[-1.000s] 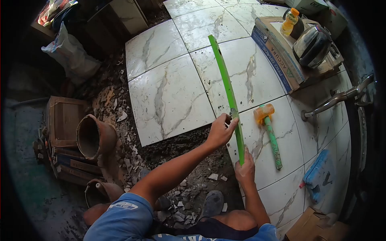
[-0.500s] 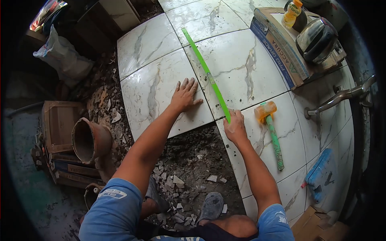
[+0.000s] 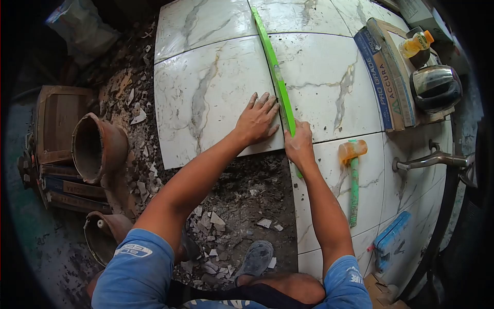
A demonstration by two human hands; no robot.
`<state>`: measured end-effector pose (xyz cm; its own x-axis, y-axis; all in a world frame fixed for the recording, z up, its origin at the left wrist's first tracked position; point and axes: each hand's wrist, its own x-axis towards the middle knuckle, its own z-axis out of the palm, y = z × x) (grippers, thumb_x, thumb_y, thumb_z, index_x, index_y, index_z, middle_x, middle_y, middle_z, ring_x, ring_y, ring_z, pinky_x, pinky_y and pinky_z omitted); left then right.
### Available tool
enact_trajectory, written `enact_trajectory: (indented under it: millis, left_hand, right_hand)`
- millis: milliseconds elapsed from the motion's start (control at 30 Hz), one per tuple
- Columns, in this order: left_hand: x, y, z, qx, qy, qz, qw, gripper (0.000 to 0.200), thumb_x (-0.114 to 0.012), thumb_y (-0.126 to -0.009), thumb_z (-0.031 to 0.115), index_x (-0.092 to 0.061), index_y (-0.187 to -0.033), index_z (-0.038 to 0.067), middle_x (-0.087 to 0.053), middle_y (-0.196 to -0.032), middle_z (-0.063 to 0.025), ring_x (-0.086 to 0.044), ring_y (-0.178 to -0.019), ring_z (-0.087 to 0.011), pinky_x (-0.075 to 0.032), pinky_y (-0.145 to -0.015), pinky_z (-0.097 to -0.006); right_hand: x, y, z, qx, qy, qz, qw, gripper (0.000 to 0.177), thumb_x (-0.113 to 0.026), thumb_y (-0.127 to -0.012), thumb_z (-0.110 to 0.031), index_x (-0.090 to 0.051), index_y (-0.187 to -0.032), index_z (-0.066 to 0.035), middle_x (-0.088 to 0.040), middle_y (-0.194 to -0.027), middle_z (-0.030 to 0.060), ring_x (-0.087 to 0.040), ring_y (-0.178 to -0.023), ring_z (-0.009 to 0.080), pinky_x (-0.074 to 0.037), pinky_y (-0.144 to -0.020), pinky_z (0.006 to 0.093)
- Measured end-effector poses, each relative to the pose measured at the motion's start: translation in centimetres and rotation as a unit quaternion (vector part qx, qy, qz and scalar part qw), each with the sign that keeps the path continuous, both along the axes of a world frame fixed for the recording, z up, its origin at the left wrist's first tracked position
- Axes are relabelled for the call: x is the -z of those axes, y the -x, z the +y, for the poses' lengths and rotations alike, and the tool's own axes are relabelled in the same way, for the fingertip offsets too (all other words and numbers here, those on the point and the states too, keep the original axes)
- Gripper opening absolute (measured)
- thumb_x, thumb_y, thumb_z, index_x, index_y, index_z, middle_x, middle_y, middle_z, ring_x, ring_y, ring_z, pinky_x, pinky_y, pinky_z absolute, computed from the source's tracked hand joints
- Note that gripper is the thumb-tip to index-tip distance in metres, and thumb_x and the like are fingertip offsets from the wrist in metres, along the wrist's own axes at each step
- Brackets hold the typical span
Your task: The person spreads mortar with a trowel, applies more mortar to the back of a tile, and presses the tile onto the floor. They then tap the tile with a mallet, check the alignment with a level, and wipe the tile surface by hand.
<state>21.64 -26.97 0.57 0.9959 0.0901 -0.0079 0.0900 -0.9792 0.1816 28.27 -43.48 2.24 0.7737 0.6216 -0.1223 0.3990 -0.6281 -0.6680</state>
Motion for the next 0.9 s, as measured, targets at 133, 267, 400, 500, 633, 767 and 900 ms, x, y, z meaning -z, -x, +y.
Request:
enact_trajectory:
  millis: [133,267,400,500,633,767,900]
  left_hand:
    - [-0.4,0.9,-2.1,0.036,-0.001,-0.014,0.999,0.063,-0.056,-0.088,0.044,-0.049,-0.134,0.002,-0.043,-0.144,-0.0142,-0.028,-0.141,-0.0286,-0.013,-0.118,-0.0490]
    - [-0.8,1.6,-4.6,0.037,-0.020,-0.009,0.999,0.064,-0.055,-0.088,0.045,-0.052,-0.131,-0.003,-0.046,-0.141,-0.0151,-0.030,-0.140,-0.0294,-0.012,-0.118,-0.0515]
    - [-1.0,2.8,-6.7,0.034,-0.030,0.012,0.999,0.068,-0.054,-0.089,0.045,-0.048,-0.134,-0.005,-0.044,-0.143,-0.0165,-0.028,-0.141,-0.0297,-0.009,-0.118,-0.0521]
    - [-1.5,4.2,-8.6,0.043,-0.029,0.032,0.998,0.069,-0.055,-0.088,0.045,-0.047,-0.135,-0.005,-0.043,-0.144,-0.0171,-0.028,-0.141,-0.0298,-0.007,-0.118,-0.0523]
    - [-1.9,6.6,-10.8,0.074,-0.017,0.042,0.996,0.060,-0.060,-0.087,0.038,-0.052,-0.130,-0.003,-0.048,-0.139,-0.0158,-0.033,-0.138,-0.0296,-0.011,-0.117,-0.0530]
    - [-1.3,7.6,-9.1,0.093,0.070,-0.054,0.992,0.043,-0.067,-0.084,0.023,-0.059,-0.121,0.004,-0.057,-0.128,-0.0112,-0.043,-0.130,-0.0310,-0.021,-0.115,-0.0525]
    - [-1.2,6.9,-5.3,-0.022,0.020,-0.059,0.998,0.042,-0.064,-0.087,0.025,-0.058,-0.125,0.006,-0.054,-0.133,-0.0120,-0.042,-0.132,-0.0312,-0.021,-0.114,-0.0520]
  right_hand:
    - [-1.7,-1.9,-3.0,0.067,-0.025,-0.044,0.996,0.033,-0.057,-0.087,-0.010,-0.055,-0.117,0.005,-0.052,-0.102,0.0237,-0.052,-0.100,0.0419,-0.042,-0.091,0.0460]
    - [-4.2,-3.5,-8.6,0.100,0.000,-0.083,0.991,0.033,-0.055,-0.090,-0.014,-0.054,-0.117,0.005,-0.053,-0.104,0.0230,-0.052,-0.100,0.0400,-0.042,-0.091,0.0446]
    - [-7.0,-2.1,-14.4,0.127,-0.014,-0.075,0.989,0.030,-0.054,-0.091,-0.015,-0.056,-0.114,0.005,-0.054,-0.104,0.0226,-0.052,-0.099,0.0383,-0.042,-0.091,0.0433]
    - [-8.3,0.1,-19.4,0.136,-0.001,-0.064,0.989,0.030,-0.054,-0.091,-0.015,-0.057,-0.113,0.005,-0.054,-0.105,0.0224,-0.052,-0.099,0.0376,-0.042,-0.092,0.0422]
    - [-9.3,2.3,-27.2,0.166,0.077,-0.084,0.980,0.033,-0.053,-0.091,-0.014,-0.056,-0.117,0.006,-0.053,-0.111,0.0227,-0.052,-0.104,0.0382,-0.042,-0.094,0.0410]
    - [-7.3,3.3,-36.1,0.181,0.164,-0.138,0.960,0.036,-0.056,-0.090,-0.013,-0.054,-0.121,0.005,-0.053,-0.116,0.0218,-0.050,-0.108,0.0380,-0.041,-0.096,0.0416]
    - [-4.0,4.3,-42.4,0.205,0.310,-0.226,0.901,0.042,-0.059,-0.087,-0.011,-0.053,-0.126,0.001,-0.052,-0.119,0.0176,-0.048,-0.112,0.0351,-0.041,-0.097,0.0423]
